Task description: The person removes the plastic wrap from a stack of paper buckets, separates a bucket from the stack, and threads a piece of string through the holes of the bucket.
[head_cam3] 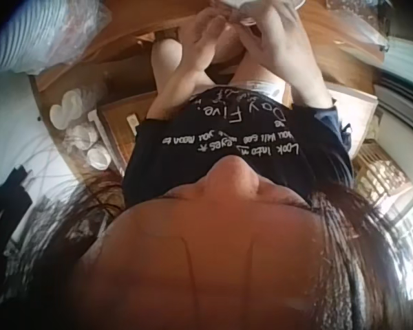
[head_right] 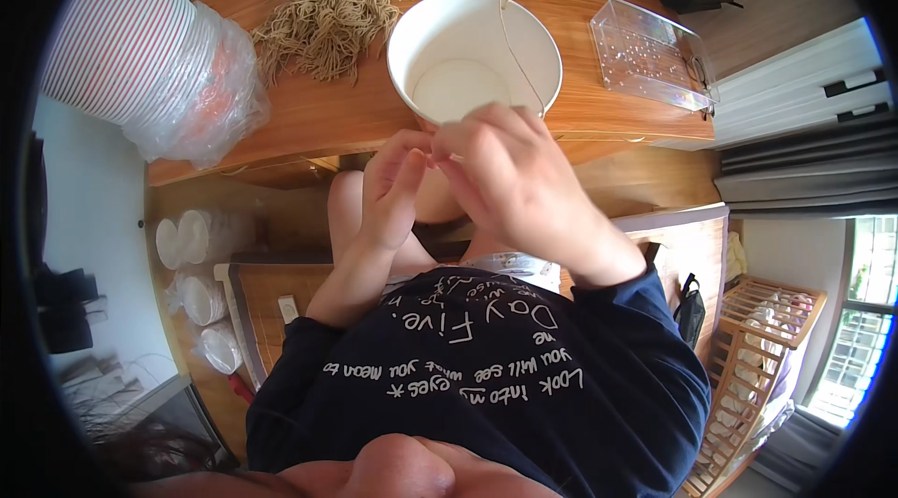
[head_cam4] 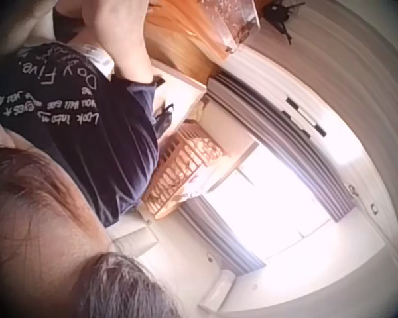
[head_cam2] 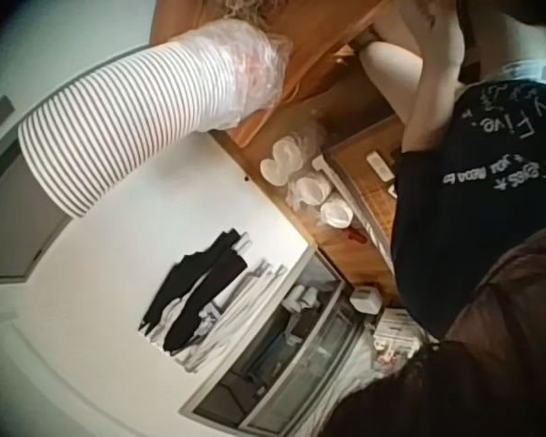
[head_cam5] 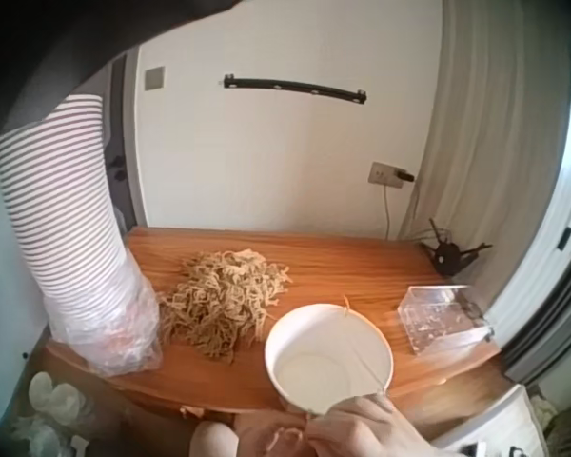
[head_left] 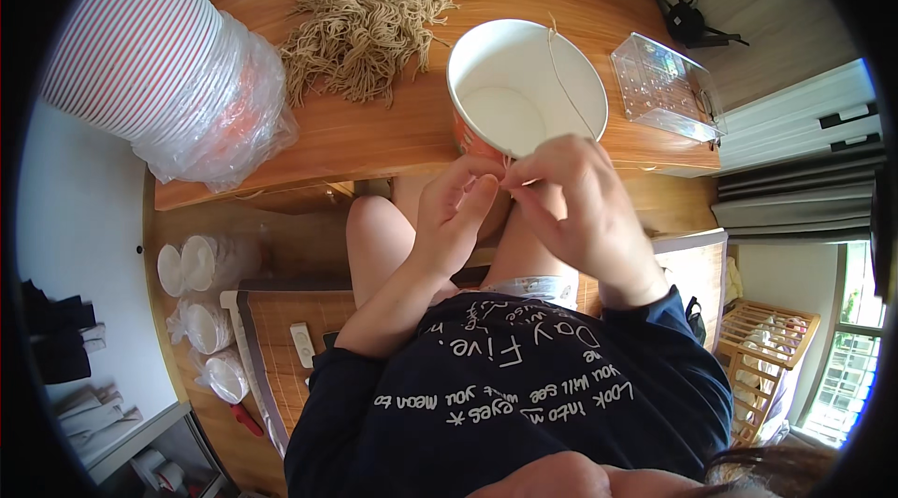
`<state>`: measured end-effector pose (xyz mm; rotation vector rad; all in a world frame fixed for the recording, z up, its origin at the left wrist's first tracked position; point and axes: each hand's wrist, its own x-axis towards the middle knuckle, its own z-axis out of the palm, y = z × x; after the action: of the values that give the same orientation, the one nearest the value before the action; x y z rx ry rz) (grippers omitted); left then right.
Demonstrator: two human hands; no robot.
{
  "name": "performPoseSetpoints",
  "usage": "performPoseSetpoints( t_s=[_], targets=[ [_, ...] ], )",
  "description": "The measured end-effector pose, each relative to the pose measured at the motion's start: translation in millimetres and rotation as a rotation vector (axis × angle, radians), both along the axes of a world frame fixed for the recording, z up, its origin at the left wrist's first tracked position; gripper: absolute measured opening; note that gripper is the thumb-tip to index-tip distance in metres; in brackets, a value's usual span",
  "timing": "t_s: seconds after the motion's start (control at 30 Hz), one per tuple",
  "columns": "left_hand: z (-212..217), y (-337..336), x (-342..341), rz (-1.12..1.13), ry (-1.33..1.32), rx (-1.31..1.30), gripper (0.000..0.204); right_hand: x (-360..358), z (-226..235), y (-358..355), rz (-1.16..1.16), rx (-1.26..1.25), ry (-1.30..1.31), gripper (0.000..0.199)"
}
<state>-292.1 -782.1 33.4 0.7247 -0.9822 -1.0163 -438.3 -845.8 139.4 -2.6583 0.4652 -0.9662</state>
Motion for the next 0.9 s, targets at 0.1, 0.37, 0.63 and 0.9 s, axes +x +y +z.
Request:
performPoseSetpoints(
  t_s=[0.1,0.37,0.63,0.9],
  targets=[
    [0,-3,-3,-0.051,0.088,0.083,0.015,-3,-26,11,-0.114,-0.157,-0.019,0.032],
    [0,-5,1,0.005,-0.030,0.125,0.014,-6,-67,22,-0.337,-0.076,-0.153,0.038],
    [4,0,8,0.267,-0.432,0.049,0.010,-6,-64,23,-0.311,-0.033,-0.073,0.036],
    [-4,1,-2,0.144,-0.129,0.136,0.010,-13,-64,28,-0.284,0.086,-0.239,0.040]
  ],
)
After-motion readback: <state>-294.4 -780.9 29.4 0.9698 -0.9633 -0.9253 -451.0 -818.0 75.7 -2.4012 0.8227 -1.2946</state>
